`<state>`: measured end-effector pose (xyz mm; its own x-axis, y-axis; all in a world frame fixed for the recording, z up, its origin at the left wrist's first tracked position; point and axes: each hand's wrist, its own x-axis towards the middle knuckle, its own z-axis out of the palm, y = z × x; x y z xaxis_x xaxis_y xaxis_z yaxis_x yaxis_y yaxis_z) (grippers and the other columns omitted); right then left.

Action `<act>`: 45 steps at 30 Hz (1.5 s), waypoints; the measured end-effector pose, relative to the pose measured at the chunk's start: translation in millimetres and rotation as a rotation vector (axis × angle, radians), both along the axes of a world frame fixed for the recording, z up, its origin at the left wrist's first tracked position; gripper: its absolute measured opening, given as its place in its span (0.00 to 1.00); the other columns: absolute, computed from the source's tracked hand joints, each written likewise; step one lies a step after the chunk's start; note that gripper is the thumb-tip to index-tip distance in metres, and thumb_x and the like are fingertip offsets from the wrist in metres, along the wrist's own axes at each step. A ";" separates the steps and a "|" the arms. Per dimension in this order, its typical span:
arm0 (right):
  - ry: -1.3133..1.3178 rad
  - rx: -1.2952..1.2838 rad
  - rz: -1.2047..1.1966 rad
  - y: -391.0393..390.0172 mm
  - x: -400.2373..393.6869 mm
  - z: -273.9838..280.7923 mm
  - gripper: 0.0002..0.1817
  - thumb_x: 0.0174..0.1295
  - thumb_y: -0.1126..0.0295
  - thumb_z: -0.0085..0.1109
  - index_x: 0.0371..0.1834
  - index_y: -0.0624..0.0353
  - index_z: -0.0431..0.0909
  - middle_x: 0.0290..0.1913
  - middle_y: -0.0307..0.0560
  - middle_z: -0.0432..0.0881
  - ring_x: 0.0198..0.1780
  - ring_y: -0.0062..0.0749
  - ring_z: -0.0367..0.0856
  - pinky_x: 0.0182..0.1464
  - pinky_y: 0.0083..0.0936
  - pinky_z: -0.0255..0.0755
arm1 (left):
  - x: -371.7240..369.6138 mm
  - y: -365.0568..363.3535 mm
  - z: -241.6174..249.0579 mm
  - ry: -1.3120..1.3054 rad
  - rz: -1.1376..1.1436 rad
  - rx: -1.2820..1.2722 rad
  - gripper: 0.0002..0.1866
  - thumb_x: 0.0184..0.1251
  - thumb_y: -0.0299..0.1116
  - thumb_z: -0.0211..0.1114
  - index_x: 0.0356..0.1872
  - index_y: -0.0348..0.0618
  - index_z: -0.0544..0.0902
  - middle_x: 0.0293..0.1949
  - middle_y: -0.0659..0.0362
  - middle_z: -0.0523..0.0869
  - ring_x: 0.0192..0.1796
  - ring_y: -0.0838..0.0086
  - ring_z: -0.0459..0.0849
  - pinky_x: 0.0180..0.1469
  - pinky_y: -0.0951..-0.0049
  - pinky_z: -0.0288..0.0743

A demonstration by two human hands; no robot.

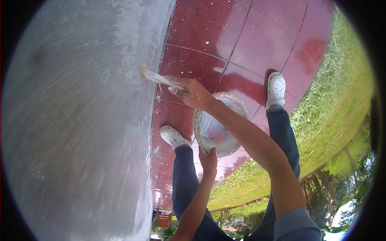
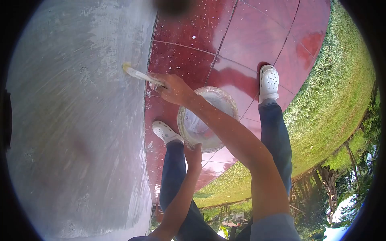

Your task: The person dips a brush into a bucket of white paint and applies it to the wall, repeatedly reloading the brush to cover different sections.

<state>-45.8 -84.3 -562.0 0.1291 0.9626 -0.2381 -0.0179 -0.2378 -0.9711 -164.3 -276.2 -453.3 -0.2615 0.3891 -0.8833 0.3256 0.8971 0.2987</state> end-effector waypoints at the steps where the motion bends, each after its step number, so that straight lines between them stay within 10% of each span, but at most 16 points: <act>1: 0.009 -0.005 -0.007 -9.5 4.4 -3.7 0.22 0.68 0.66 0.59 0.63 0.66 0.75 0.39 0.58 0.85 0.34 0.44 0.82 0.44 0.32 0.75 | 0.2 0.0 2.7 0.021 -0.019 0.002 0.30 0.58 0.19 0.62 0.65 0.33 0.70 0.56 0.50 0.81 0.56 0.65 0.80 0.62 0.68 0.69; 3: 0.686 -0.550 0.208 -23.1 16.4 -14.6 0.18 0.72 0.69 0.56 0.63 0.57 0.77 0.32 0.36 0.75 0.32 0.20 0.71 0.35 0.22 0.68 | -3.0 -3.1 1.6 0.045 -0.040 0.003 0.30 0.58 0.19 0.62 0.65 0.33 0.70 0.56 0.50 0.81 0.57 0.65 0.79 0.62 0.68 0.69; 9: 0.144 -0.432 -0.179 76.2 69.1 -73.8 0.17 0.68 0.64 0.57 0.53 0.66 0.81 0.32 0.40 0.79 0.33 0.24 0.76 0.40 0.26 0.72 | -10.3 -10.9 -3.7 -0.017 0.099 0.011 0.31 0.57 0.18 0.62 0.66 0.34 0.69 0.58 0.51 0.80 0.59 0.67 0.78 0.63 0.69 0.68; 12: -0.242 -0.465 0.081 122.1 81.5 -33.3 0.20 0.69 0.63 0.57 0.61 0.57 0.80 0.31 0.36 0.79 0.31 0.25 0.75 0.36 0.29 0.70 | -10.7 -8.2 0.0 -0.017 0.102 -0.034 0.30 0.55 0.21 0.66 0.62 0.33 0.70 0.54 0.53 0.80 0.56 0.67 0.78 0.62 0.68 0.68; 19: 0.569 -0.115 -0.063 84.8 138.0 111.6 0.22 0.69 0.67 0.55 0.65 0.65 0.76 0.28 0.33 0.74 0.23 0.15 0.64 0.27 0.17 0.59 | -9.0 -9.1 2.9 -0.011 0.107 -0.042 0.31 0.57 0.19 0.63 0.65 0.34 0.70 0.55 0.52 0.81 0.57 0.67 0.79 0.61 0.69 0.69; 26: 0.813 -0.388 0.046 98.2 106.3 -78.1 0.17 0.71 0.65 0.55 0.59 0.61 0.80 0.27 0.31 0.73 0.22 0.11 0.55 0.23 0.13 0.53 | -6.4 -6.6 4.0 -0.010 0.147 -0.026 0.31 0.57 0.20 0.63 0.66 0.34 0.69 0.55 0.52 0.81 0.56 0.67 0.79 0.61 0.70 0.69; 31: -0.320 -0.477 0.027 96.6 121.7 -76.7 0.18 0.62 0.58 0.61 0.50 0.56 0.86 0.33 0.49 0.87 0.34 0.40 0.85 0.42 0.34 0.76 | -9.6 -7.6 8.6 -0.019 0.151 -0.025 0.31 0.57 0.19 0.62 0.66 0.34 0.69 0.55 0.53 0.81 0.55 0.68 0.79 0.60 0.70 0.70; 32: -0.445 -0.315 0.014 97.8 116.9 -68.8 0.20 0.65 0.55 0.59 0.47 0.59 0.87 0.25 0.36 0.77 0.28 0.24 0.73 0.33 0.27 0.67 | -7.0 -6.9 6.0 -0.033 0.142 -0.007 0.30 0.57 0.19 0.62 0.65 0.34 0.70 0.55 0.53 0.81 0.55 0.68 0.79 0.59 0.70 0.70; 37: -0.308 -0.192 -0.130 100.7 114.1 107.6 0.18 0.64 0.58 0.59 0.44 0.62 0.88 0.22 0.35 0.74 0.26 0.18 0.68 0.30 0.23 0.62 | -9.5 -5.1 9.0 -0.070 0.194 -0.026 0.29 0.58 0.18 0.62 0.64 0.33 0.70 0.54 0.53 0.81 0.55 0.68 0.79 0.60 0.71 0.69; 39: 0.222 -0.140 -0.240 93.2 125.7 146.0 0.16 0.65 0.62 0.57 0.44 0.64 0.85 0.23 0.33 0.74 0.25 0.15 0.63 0.27 0.20 0.57 | -8.1 -7.6 6.1 -0.079 0.205 -0.020 0.29 0.58 0.18 0.62 0.64 0.33 0.71 0.54 0.53 0.81 0.54 0.68 0.79 0.60 0.71 0.69; 42: 0.757 0.131 -0.228 98.6 128.2 107.4 0.14 0.67 0.66 0.54 0.47 0.64 0.81 0.26 0.32 0.73 0.23 0.14 0.58 0.25 0.17 0.52 | -11.9 -12.6 5.8 -0.062 0.173 0.002 0.29 0.58 0.19 0.62 0.64 0.33 0.71 0.54 0.53 0.81 0.55 0.68 0.79 0.60 0.70 0.69; 45: 0.788 -0.176 -0.107 110.0 88.4 16.5 0.14 0.68 0.68 0.52 0.51 0.64 0.78 0.26 0.34 0.72 0.21 0.14 0.54 0.24 0.16 0.52 | -15.1 -16.8 6.3 -0.072 0.182 -0.018 0.29 0.57 0.19 0.63 0.64 0.33 0.71 0.54 0.52 0.81 0.55 0.68 0.79 0.60 0.70 0.70</act>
<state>42.7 25.7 -545.5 -0.0504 0.8947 -0.4438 -0.7115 -0.3440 -0.6127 -179.4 -293.0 -447.0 -0.2617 0.3251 -0.9087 0.1361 0.9446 0.2987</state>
